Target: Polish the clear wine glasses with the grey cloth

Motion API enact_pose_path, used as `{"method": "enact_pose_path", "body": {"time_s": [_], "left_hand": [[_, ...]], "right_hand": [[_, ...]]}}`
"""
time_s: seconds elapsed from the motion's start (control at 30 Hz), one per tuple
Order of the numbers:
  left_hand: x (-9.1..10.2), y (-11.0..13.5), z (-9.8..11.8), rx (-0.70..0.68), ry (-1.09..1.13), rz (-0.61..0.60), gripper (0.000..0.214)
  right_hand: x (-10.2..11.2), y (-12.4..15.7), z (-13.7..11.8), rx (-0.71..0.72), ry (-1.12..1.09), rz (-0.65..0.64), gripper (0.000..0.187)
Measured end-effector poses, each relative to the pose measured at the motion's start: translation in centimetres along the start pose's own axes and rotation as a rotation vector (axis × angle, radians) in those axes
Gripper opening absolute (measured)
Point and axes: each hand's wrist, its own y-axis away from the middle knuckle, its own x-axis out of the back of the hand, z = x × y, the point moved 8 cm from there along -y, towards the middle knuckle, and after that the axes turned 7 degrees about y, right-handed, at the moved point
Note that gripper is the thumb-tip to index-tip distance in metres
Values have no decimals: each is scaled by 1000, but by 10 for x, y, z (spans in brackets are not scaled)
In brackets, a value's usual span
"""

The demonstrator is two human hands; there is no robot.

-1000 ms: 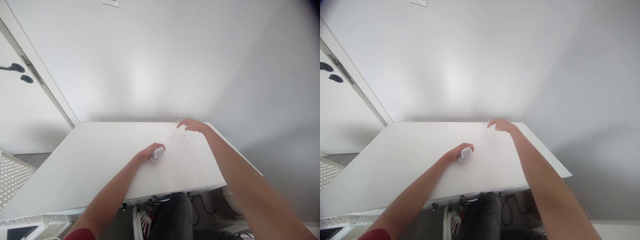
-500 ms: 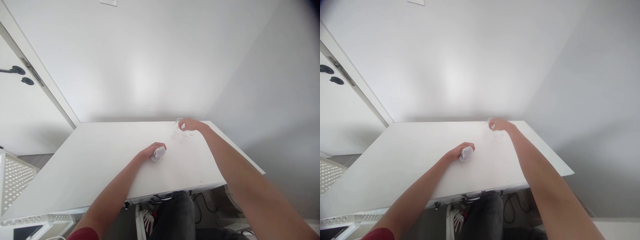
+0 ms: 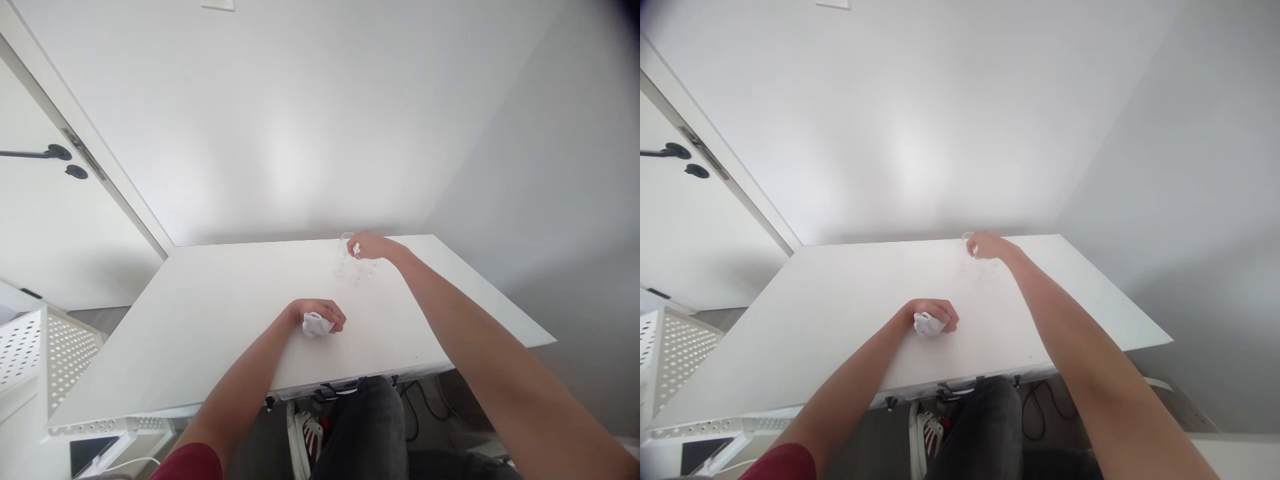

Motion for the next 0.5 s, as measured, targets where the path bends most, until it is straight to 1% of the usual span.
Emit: {"method": "enact_pose_path", "body": {"time_s": [0.07,0.17,0.3,0.43,0.47,0.5], "left_hand": [[-4,2,0,-6,17,-34,44],[-10,3,2,-51,33,-94,43],[-9,2,4,-79,28,-131,42],[-7,0,-5,-19,40,-139,42],[-4,-1,-9,-3,59,-113,42],[0,-1,-12,8,81,-60,40]], "right_hand": [[-1,-5,-24,31,23,3,17],[-1,-13,-65,74,12,10,21],[-1,-26,-122,144,22,-1,26],[-2,-43,-178,242,55,-21,26],[-2,-47,-192,267,60,-21,26],[-3,-52,-205,294,67,-25,26]]}}
